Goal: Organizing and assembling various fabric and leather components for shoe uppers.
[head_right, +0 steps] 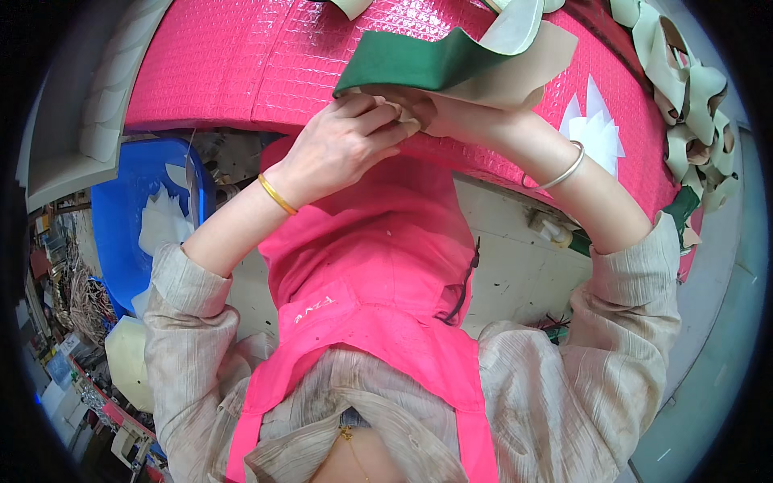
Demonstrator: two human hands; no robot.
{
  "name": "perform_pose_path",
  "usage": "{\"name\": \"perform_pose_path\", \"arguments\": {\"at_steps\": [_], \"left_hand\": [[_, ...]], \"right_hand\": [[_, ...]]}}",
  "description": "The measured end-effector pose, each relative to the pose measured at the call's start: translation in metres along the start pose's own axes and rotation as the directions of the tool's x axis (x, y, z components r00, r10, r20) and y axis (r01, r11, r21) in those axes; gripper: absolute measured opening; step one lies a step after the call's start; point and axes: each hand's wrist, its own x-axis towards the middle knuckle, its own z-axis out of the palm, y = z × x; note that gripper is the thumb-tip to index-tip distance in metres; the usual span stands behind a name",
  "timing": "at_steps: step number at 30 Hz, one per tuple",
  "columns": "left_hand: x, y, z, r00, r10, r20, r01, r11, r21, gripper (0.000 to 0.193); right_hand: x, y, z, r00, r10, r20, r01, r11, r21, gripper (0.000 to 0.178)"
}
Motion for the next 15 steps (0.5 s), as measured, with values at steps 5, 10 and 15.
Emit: {"name": "perform_pose_path", "arguments": {"at_steps": [5,10,15], "left_hand": [[-0.001,0.009,0.016,0.997,0.013,-0.077,-0.004,0.994,0.112,0.031],[0.002,0.025,0.017,0.996,-0.079,-0.035,0.082,0.992,0.098,0.034],[0.008,0.050,0.027,0.985,-0.159,-0.062,0.171,0.937,0.306,0.043]], "right_hand": [[-0.024,0.027,0.002,0.986,-0.129,-0.108,0.146,0.975,0.170,0.026],[-0.024,-0.005,-0.029,0.995,-0.102,0.007,0.103,0.992,-0.075,0.021],[-0.032,0.033,-0.016,0.980,0.199,0.015,-0.195,0.939,0.284,0.018]]}}
